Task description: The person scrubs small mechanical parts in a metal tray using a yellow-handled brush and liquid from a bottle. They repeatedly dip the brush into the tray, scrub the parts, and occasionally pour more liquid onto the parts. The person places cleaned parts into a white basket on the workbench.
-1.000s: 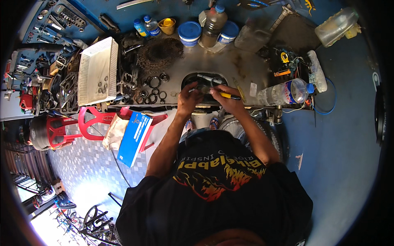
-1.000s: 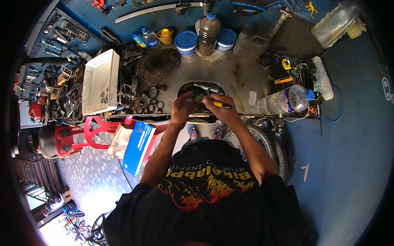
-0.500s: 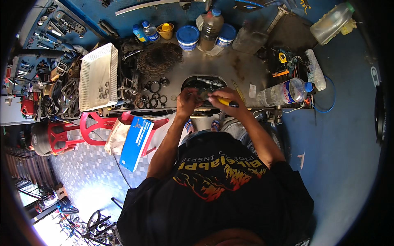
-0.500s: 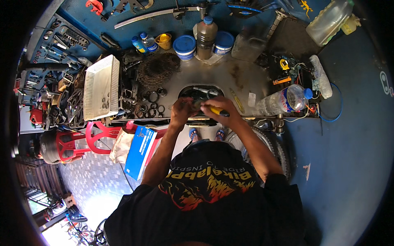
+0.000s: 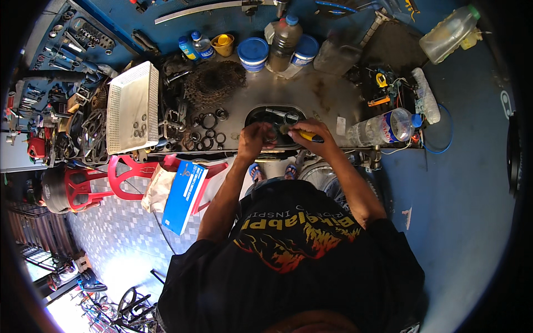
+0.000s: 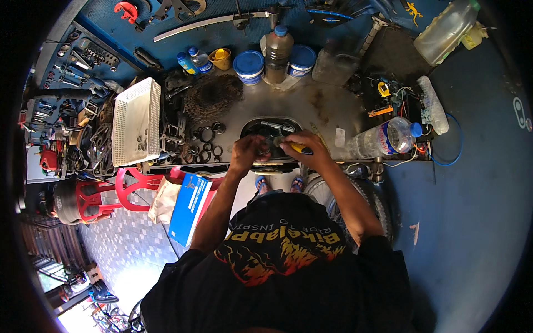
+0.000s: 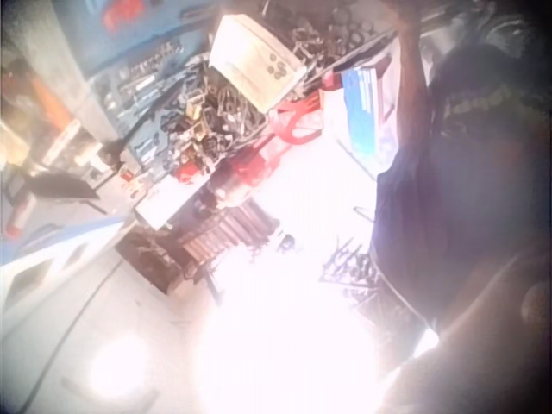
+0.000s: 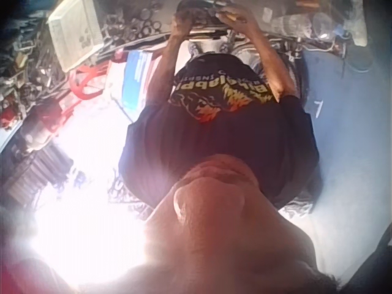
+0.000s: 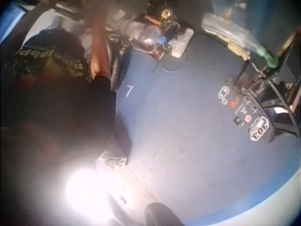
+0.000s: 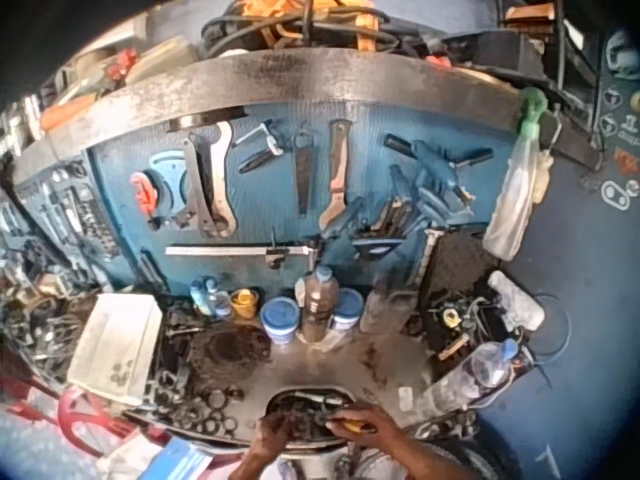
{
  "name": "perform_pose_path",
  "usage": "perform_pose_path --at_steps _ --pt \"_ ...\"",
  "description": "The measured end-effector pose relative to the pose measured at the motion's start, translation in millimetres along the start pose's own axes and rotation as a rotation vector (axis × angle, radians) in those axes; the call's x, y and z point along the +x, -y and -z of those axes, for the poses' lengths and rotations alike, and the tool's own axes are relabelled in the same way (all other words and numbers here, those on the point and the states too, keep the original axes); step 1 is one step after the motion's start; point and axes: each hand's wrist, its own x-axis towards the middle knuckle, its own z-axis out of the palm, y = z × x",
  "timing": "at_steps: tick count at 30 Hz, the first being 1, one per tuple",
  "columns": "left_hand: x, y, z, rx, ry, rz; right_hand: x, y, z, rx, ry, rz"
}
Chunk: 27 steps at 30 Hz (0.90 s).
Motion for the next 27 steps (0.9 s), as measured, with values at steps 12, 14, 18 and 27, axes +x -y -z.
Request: perform_pose_path --at_steps 12,14,18,27 --pt "-1.2 0.2 -4.7 0.086 -0.057 -0.102 9.8 16.9 -13.0 0.109 0.125 -0.297" --pt "0.0 3.3 -4.6 0.061 -0.073 -0.094 16.5 19.1 -9.5 -0.011 0.013 -0.097" --pt "0.7 3.1 2.3 0.021 -0.019 -0.037 26.0 18.8 6.0 -0.004 0.272 -0.112" --pt "3.8 2.1 -4.6 0.096 -0.02 -0.068 31.7 32.0 -11.5 0.122 0.192 -0.206"
